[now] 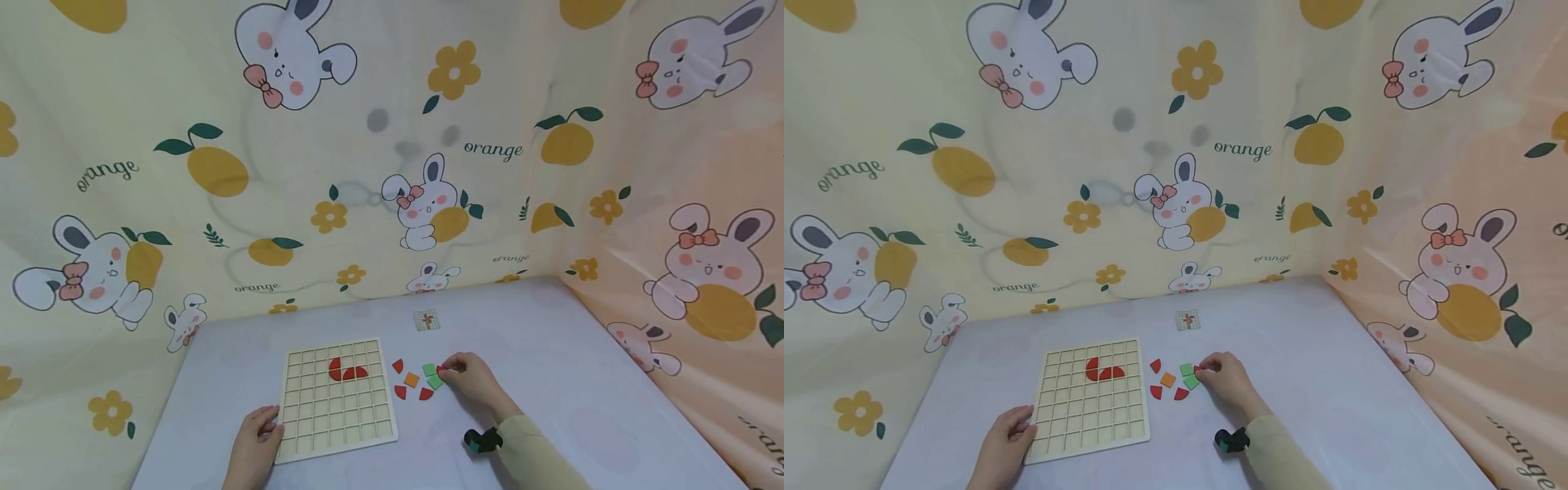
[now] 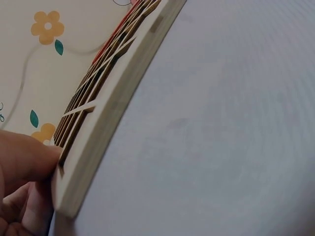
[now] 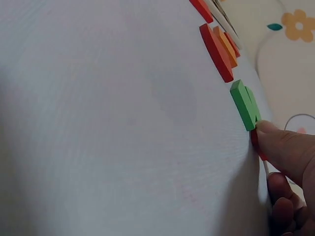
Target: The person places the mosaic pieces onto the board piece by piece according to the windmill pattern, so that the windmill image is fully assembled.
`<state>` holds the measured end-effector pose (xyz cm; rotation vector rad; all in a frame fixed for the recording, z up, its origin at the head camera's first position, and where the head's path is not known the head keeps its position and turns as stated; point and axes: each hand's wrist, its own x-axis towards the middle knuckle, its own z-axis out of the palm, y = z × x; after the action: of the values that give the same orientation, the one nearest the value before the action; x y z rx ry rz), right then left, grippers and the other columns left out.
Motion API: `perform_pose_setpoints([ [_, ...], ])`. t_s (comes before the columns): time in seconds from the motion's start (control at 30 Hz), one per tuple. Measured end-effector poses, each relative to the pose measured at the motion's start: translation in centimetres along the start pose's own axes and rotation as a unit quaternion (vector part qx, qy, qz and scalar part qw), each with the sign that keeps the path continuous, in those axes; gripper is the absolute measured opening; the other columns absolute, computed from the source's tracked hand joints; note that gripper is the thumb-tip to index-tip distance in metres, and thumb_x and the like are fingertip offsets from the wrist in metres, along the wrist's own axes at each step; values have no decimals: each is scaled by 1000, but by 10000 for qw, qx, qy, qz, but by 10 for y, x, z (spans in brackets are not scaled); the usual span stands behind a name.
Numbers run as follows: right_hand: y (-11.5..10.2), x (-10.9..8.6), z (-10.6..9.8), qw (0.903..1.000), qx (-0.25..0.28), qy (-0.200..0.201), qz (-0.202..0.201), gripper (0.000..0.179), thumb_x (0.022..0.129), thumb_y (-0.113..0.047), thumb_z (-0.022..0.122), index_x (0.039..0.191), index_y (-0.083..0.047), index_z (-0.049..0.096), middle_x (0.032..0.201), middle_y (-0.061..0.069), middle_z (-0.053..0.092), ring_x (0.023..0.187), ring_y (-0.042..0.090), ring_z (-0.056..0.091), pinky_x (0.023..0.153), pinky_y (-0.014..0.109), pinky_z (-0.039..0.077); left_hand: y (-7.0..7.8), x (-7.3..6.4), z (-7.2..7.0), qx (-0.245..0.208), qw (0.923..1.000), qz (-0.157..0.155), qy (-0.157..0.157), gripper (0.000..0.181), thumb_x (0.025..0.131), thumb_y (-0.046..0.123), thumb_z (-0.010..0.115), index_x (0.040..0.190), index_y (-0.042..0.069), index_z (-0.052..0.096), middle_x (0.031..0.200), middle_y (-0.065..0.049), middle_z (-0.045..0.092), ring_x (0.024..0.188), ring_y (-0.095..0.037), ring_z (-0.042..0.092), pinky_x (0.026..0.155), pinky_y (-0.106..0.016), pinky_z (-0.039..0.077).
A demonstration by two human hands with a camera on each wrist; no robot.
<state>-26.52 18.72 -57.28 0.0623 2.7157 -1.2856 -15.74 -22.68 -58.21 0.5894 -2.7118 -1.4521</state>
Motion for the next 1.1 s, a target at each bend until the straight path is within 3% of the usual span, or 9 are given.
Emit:
perform_pose_setpoints([
  [0.7, -9, -2, -1, 9994, -336, -103, -38, 11, 86, -21, 73, 92, -15, 66, 97, 4, 54, 92, 23, 49, 84, 43, 46, 0, 1, -2, -3, 10000, 15, 6, 47, 92, 3, 57, 138, -5, 46, 141, -19, 34, 110, -28, 45, 93, -45, 49],
  [1.1, -6, -3, 0, 9997, -225, -95, -54, 14, 86, -22, 73, 92, -13, 64, 100, 5, 54, 94, 24, 50, 86, 43, 48, -2, 0, -1, 125, 9999, 56, -27, 45, 94, 4, 57, 137, -6, 46, 141, -18, 34, 110, -26, 45, 90, -41, 51],
])
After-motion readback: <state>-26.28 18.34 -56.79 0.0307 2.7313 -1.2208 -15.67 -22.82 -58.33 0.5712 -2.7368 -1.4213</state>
